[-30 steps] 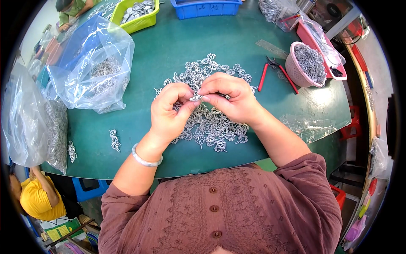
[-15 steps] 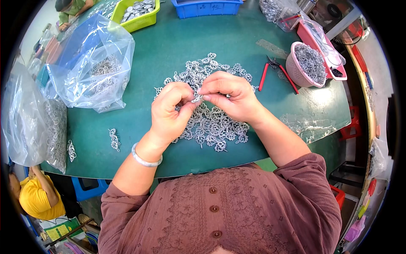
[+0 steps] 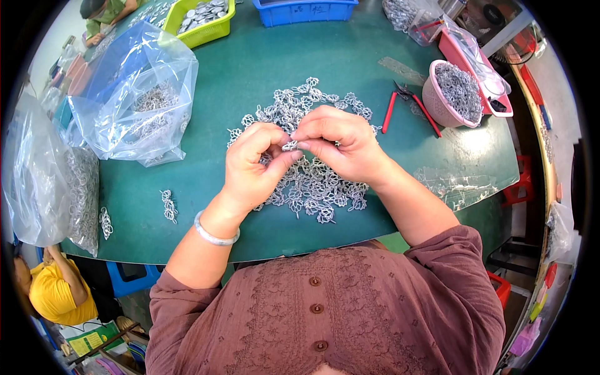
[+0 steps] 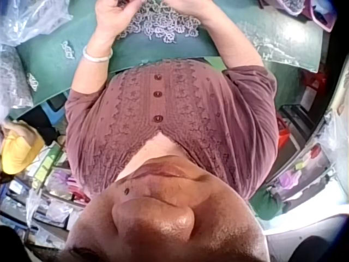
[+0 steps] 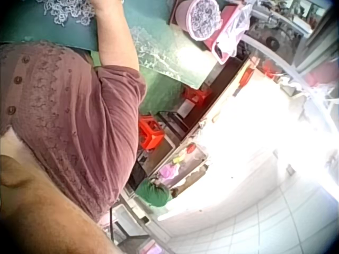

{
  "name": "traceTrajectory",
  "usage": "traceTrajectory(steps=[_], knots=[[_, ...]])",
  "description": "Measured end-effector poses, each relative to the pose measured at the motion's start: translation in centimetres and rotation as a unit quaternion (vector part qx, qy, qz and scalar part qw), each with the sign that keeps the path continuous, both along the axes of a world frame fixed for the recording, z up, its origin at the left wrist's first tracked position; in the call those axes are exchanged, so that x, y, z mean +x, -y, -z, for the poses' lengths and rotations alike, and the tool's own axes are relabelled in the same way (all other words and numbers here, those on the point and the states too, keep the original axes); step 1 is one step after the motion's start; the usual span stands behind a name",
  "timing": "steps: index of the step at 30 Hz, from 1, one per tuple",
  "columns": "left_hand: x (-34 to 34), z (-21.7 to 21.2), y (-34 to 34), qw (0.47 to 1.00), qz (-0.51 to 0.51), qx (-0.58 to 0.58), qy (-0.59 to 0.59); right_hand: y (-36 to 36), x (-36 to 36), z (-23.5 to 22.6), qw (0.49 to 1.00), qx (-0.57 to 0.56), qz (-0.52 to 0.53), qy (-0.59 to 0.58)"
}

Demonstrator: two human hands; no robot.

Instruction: The person assembles small metal decorative links by hand, picking up individual pieces from a large pile and interlocking them together.

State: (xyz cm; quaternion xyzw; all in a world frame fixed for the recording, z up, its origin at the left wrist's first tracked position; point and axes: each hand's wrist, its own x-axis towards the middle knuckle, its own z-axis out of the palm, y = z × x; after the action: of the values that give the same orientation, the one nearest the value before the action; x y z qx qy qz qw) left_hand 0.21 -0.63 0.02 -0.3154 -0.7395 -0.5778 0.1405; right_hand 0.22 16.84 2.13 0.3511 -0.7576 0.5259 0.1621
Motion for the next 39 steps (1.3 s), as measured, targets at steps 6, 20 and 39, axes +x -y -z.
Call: traceTrajectory(steps=[6, 20, 39], knots=[[0.5, 0.2, 0.4, 0.988, 0.054, 0.064, 0.126, -0.5, -0.3, -0.1, 1.000, 0.004, 0.016, -0.006], [1.3, -0.3, -0.3, 0.937, 0.060, 0.176, 0.296, -0.5, 0.0, 0.3, 0.957, -0.087, -0.039, 0.273], [0.9, -0.3, 0.0, 0.924, 0.068, 0.148, 0.345, -0.8, -0.4, 0.5, 0.985, -0.016, -0.068, 0.158]])
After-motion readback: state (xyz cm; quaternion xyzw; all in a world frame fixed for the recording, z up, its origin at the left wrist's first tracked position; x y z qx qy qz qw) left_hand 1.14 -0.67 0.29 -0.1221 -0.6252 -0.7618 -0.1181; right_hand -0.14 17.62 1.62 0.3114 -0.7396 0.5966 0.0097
